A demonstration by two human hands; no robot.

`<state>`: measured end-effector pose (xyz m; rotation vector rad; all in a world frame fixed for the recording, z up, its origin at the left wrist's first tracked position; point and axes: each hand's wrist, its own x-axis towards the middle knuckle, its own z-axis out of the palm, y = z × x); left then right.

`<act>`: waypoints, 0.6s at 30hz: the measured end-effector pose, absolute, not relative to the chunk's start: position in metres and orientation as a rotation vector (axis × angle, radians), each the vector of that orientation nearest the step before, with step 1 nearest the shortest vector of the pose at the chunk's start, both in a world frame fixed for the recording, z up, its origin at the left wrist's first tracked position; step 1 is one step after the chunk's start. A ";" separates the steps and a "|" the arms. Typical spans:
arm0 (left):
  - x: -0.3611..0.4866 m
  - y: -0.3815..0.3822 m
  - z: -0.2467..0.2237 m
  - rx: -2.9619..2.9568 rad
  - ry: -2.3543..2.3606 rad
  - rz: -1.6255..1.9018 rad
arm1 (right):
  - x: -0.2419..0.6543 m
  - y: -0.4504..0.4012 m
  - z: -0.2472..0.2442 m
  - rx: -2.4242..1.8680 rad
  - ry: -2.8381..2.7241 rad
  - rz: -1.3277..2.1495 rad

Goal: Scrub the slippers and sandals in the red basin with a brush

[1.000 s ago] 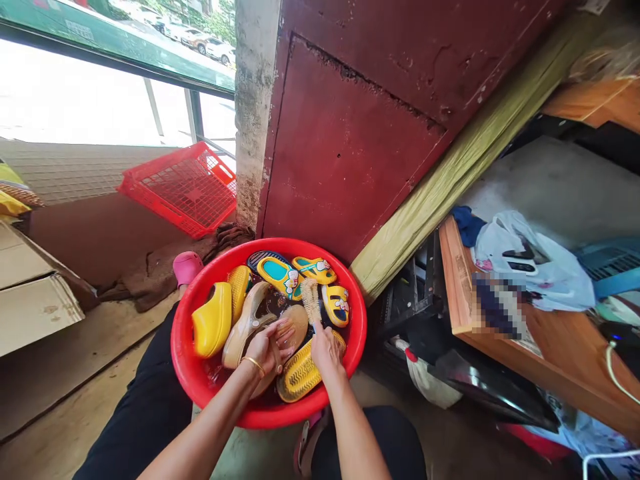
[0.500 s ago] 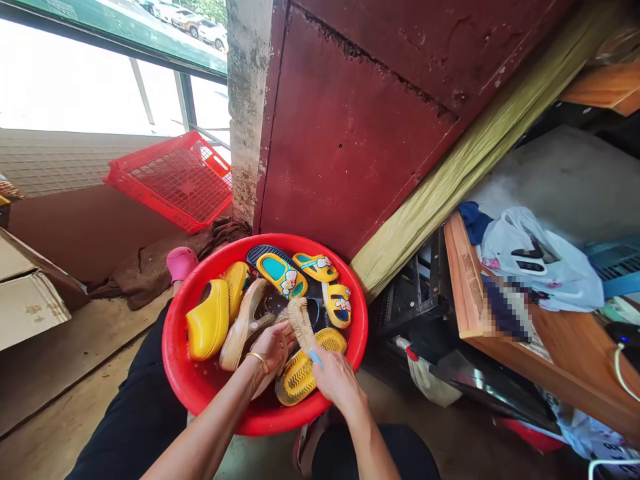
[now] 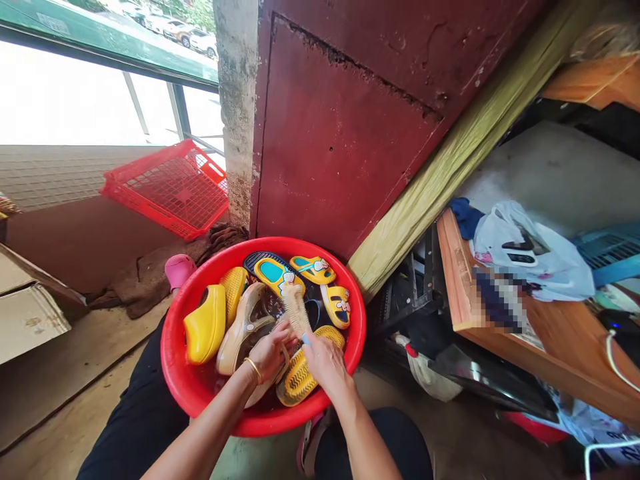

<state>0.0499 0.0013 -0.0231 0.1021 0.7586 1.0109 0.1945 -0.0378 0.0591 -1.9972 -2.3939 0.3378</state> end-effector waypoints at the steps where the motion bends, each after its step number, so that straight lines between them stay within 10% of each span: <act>1: 0.051 0.000 -0.023 0.114 0.731 1.018 | 0.192 -0.044 0.056 -1.971 -2.427 0.334; 18: 0.047 0.006 -0.005 -0.074 0.575 1.088 | 0.176 -0.057 0.036 -1.969 -2.391 0.374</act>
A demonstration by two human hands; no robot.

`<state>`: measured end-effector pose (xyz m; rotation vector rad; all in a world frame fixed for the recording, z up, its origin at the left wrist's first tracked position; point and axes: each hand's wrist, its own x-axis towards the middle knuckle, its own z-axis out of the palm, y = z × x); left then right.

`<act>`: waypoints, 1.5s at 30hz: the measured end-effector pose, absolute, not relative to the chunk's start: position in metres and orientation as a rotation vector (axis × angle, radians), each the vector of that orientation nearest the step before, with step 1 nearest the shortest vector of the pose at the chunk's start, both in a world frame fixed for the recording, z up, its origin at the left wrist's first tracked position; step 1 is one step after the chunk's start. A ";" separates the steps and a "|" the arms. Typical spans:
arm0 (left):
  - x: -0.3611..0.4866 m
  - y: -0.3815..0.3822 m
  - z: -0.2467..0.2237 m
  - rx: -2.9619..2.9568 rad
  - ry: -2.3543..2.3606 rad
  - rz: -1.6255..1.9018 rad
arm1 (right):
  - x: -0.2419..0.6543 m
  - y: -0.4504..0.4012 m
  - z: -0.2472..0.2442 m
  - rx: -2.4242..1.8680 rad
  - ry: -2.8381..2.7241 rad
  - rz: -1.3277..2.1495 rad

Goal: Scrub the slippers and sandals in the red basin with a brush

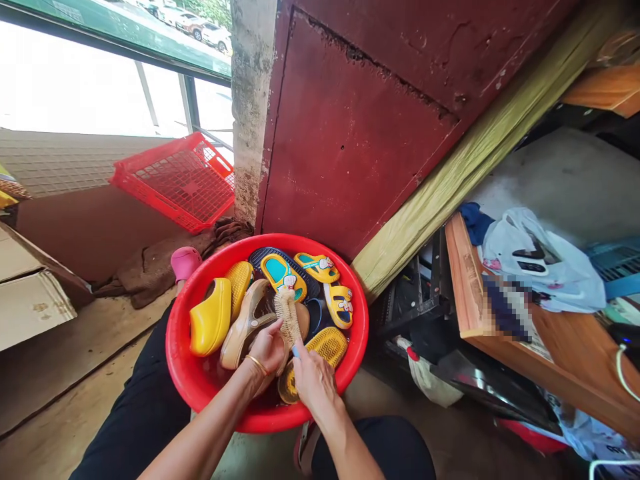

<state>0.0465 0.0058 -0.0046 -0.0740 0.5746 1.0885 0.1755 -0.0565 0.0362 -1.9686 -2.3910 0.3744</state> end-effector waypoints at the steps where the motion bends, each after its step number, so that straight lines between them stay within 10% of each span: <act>1: 0.046 0.006 -0.005 -0.081 0.578 1.085 | 0.176 -0.055 0.036 -1.998 -2.378 0.360; 45: 0.024 0.009 -0.015 -0.086 0.430 1.090 | 0.189 -0.050 0.051 -2.082 -2.324 0.255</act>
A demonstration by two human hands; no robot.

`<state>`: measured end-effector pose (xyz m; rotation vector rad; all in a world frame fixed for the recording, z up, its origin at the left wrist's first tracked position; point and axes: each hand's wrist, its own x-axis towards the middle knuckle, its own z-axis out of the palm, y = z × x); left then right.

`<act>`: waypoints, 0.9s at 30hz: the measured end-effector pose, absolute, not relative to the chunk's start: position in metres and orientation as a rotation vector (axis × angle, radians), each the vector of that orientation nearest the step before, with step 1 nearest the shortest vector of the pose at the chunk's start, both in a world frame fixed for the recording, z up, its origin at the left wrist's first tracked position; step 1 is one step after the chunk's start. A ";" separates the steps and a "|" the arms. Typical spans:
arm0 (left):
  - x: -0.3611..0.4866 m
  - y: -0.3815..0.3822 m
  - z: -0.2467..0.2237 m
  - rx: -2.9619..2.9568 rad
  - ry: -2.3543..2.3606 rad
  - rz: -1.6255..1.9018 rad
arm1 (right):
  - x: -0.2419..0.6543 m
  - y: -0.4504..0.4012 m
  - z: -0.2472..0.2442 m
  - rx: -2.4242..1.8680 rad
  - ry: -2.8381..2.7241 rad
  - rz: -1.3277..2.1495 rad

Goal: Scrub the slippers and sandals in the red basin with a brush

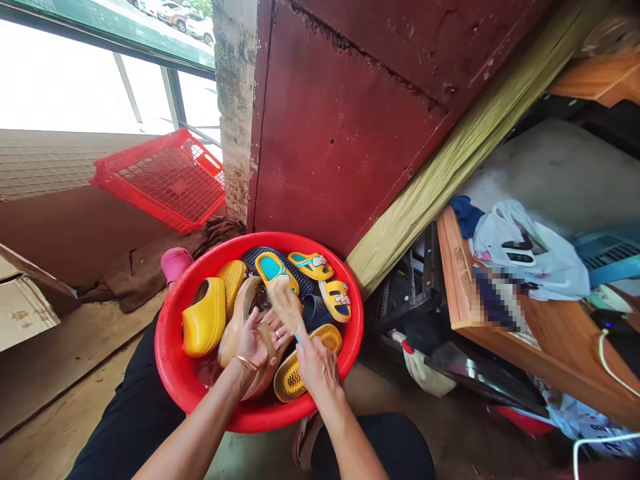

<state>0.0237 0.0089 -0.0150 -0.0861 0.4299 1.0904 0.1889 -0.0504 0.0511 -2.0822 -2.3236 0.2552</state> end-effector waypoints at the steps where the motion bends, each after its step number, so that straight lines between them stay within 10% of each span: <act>1: 0.022 0.009 -0.016 -0.080 0.442 1.080 | 0.188 -0.038 0.052 -2.098 -2.261 0.243; 27: 0.047 -0.010 0.016 0.180 0.655 0.956 | 0.178 -0.040 0.053 -1.979 -2.338 0.194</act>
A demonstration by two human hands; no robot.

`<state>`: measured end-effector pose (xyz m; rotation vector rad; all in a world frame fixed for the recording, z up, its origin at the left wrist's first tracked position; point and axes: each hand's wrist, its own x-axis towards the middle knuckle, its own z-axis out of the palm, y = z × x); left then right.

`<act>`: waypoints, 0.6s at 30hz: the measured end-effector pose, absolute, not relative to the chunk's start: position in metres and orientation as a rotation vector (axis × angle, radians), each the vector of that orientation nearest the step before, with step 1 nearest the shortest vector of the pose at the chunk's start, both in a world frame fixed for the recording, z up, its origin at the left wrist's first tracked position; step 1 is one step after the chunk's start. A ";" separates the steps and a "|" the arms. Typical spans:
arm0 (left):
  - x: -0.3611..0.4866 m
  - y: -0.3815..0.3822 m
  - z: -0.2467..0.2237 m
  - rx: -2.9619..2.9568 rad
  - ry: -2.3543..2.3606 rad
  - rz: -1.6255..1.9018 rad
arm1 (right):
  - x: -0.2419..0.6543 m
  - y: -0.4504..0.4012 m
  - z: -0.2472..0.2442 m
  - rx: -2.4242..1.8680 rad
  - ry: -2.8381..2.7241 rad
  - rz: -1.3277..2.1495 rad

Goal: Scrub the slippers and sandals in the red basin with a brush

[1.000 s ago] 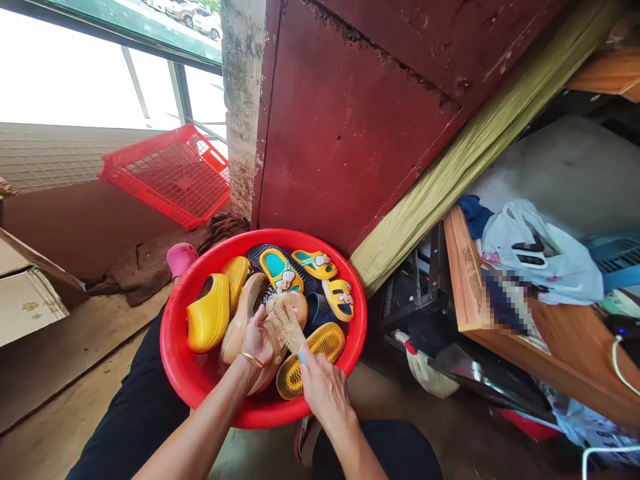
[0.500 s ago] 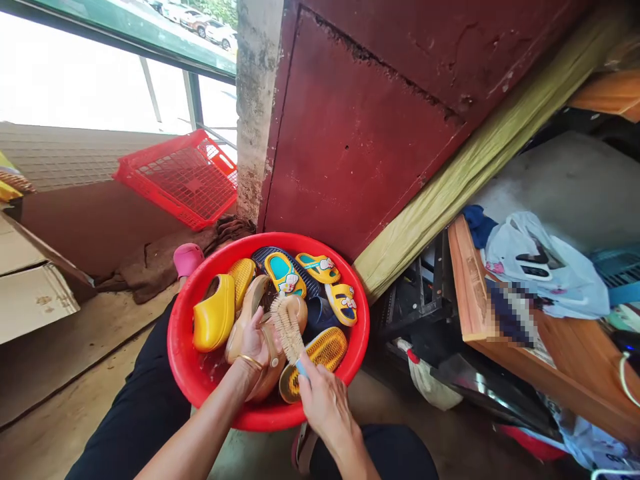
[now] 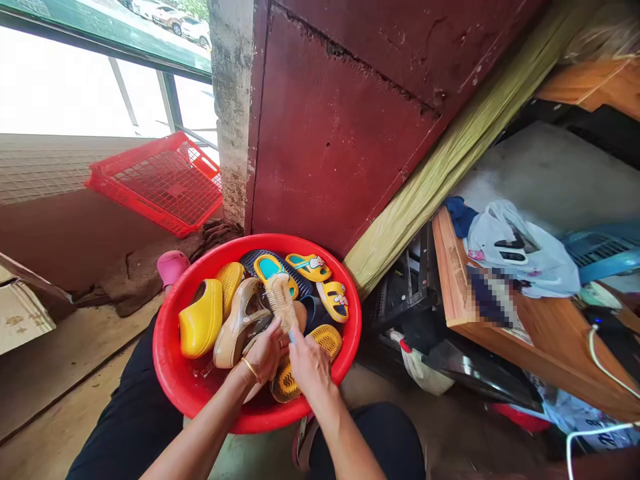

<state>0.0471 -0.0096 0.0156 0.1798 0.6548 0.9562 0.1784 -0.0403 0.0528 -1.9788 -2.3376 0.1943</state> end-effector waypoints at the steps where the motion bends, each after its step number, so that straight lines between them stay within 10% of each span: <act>1: 0.047 -0.009 0.015 0.181 0.644 0.966 | 0.178 -0.042 0.050 -1.984 -2.340 0.177; 18: 0.043 -0.005 0.010 0.074 0.730 1.036 | 0.184 -0.017 0.031 -2.088 -2.135 0.088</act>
